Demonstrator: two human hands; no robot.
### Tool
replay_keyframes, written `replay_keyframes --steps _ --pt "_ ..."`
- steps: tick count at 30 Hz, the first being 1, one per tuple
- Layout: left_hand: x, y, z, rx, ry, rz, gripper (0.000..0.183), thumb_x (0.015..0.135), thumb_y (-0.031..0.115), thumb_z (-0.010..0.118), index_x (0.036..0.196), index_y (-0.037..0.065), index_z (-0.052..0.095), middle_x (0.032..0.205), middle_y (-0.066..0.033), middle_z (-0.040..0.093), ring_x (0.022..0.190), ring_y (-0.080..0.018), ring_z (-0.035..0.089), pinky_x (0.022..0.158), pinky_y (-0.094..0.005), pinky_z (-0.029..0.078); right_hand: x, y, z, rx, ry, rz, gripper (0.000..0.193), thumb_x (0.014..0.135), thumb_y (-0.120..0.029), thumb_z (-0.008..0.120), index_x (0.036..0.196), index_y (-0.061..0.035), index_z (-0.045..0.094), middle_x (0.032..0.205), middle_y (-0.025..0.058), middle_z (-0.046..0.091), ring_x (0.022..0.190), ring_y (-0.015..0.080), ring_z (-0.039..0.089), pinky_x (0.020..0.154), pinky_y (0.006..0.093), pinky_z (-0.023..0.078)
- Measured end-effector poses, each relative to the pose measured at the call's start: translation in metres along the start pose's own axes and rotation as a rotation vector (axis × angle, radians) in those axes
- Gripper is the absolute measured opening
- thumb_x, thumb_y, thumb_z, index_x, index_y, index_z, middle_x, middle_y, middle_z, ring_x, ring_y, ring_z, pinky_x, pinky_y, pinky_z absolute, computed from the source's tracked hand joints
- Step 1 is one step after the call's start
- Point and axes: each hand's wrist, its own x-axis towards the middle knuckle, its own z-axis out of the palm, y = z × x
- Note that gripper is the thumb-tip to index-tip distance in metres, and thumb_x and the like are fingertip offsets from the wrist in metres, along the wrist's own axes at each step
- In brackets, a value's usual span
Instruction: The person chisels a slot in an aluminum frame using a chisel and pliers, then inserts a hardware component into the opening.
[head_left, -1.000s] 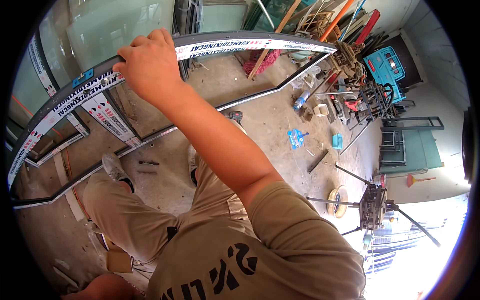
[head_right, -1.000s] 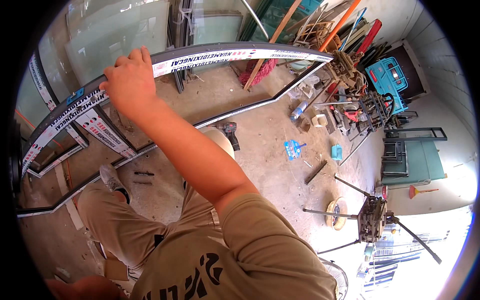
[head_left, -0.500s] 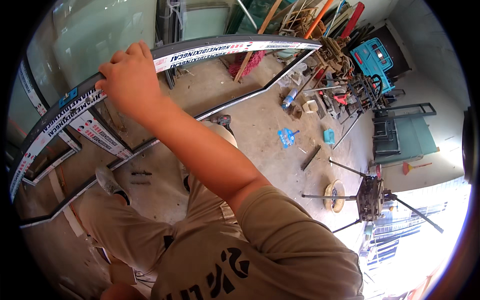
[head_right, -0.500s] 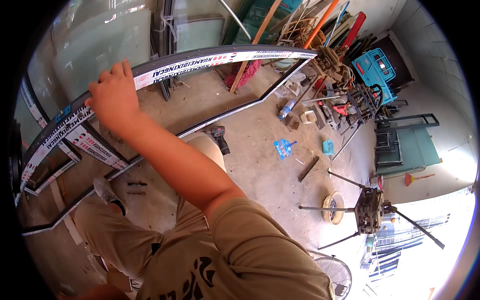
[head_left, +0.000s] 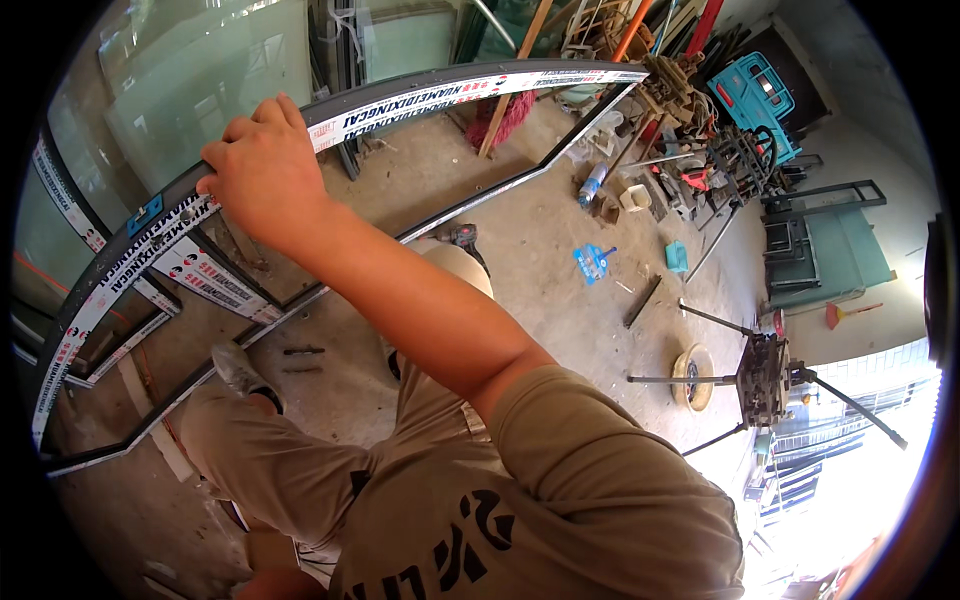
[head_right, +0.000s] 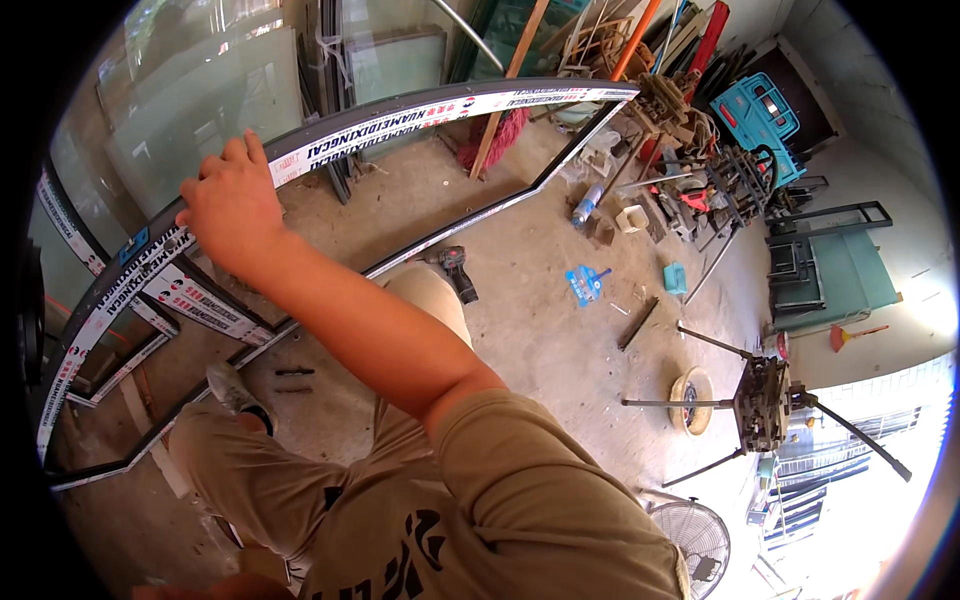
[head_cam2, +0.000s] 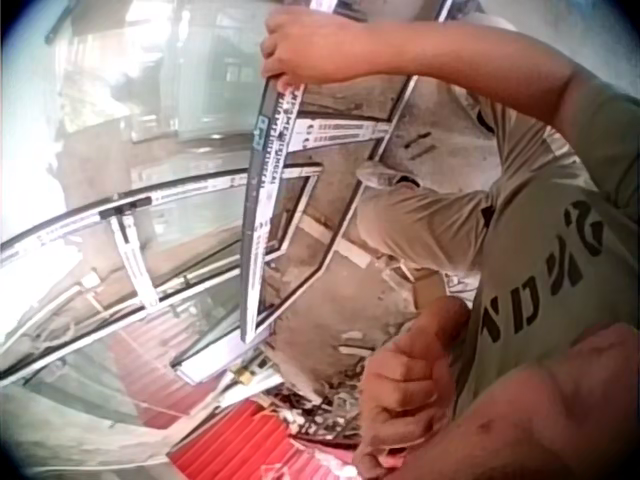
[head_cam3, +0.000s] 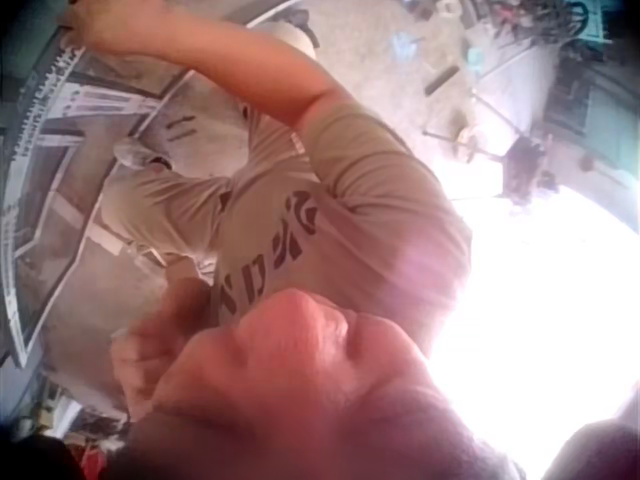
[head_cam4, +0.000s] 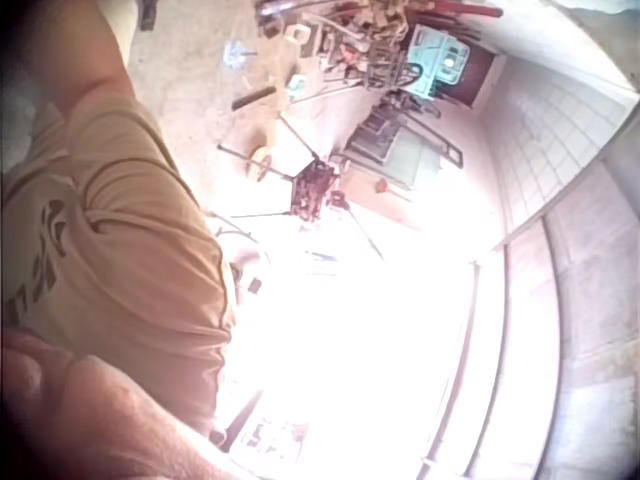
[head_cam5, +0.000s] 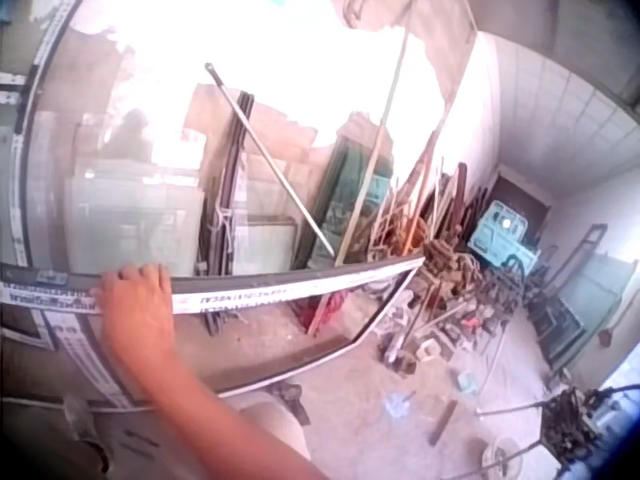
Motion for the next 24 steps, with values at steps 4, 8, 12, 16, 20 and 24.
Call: replay_keyframes --steps 4,8,12,16,20,24 --pt "-0.001 0.002 0.003 -0.004 0.032 0.037 0.016 0.1 0.021 0.068 0.085 0.015 0.064 0.072 0.0019 0.056 0.056 -0.0113 0.05 0.047 -0.0289 0.035 0.0 -0.002 -0.002 -0.022 0.0 0.004 0.027 0.082 -0.04 0.088 0.096 -0.0165 0.087 0.097 0.0047 0.078 0.105 0.0308 0.065 0.115 0.0497 0.043" --pt "-0.002 0.003 0.006 -0.008 0.067 0.071 0.016 0.101 0.023 0.067 0.088 0.016 0.064 0.072 0.0016 0.055 0.056 -0.0122 0.049 0.047 -0.0296 0.035 -0.001 0.0 0.005 0.007 -0.044 0.03 0.03 0.085 -0.044 0.084 0.096 -0.0166 0.088 0.1 0.0089 0.076 0.117 0.0333 0.063 0.127 0.057 0.033" --pt "-0.001 0.005 0.009 -0.008 0.111 0.106 0.016 0.102 0.026 0.067 0.09 0.017 0.065 0.072 0.0013 0.054 0.056 -0.0131 0.049 0.048 -0.0304 0.034 -0.001 0.0 0.003 0.033 -0.056 0.035 0.031 0.085 -0.044 0.084 0.098 -0.0167 0.088 0.101 0.0085 0.076 0.117 0.0327 0.063 0.127 0.0567 0.033" --pt "0.004 0.011 0.01 0.019 0.096 0.063 0.016 0.108 0.034 0.059 0.102 0.02 0.066 0.076 0.0014 0.055 0.058 -0.0143 0.048 0.05 -0.031 0.035 0.001 -0.005 0.004 0.039 -0.068 0.027 0.028 0.087 -0.042 0.084 0.097 -0.0159 0.087 0.102 0.0086 0.077 0.117 0.033 0.063 0.126 0.0572 0.034" --pt "0.009 0.002 0.013 -0.058 0.108 -0.086 0.02 0.113 0.043 0.052 0.121 0.034 0.069 0.087 0.0031 0.058 0.062 -0.0164 0.049 0.053 -0.0319 0.037 -0.003 0.005 -0.001 -0.038 0.049 -0.052 0.027 0.081 -0.04 0.087 0.095 -0.0172 0.087 0.095 0.0034 0.079 0.099 0.0291 0.065 0.105 0.0438 0.046" --pt "0.0 -0.008 0.008 0.007 0.176 0.068 0.025 0.112 0.045 0.055 0.131 0.037 0.068 0.091 0.0062 0.06 0.062 -0.015 0.05 0.052 -0.0322 0.038 0.002 0.004 -0.001 -0.027 0.075 -0.079 0.025 0.082 -0.038 0.087 0.096 -0.0173 0.086 0.094 0.004 0.08 0.095 0.0297 0.065 0.1 0.0435 0.047"
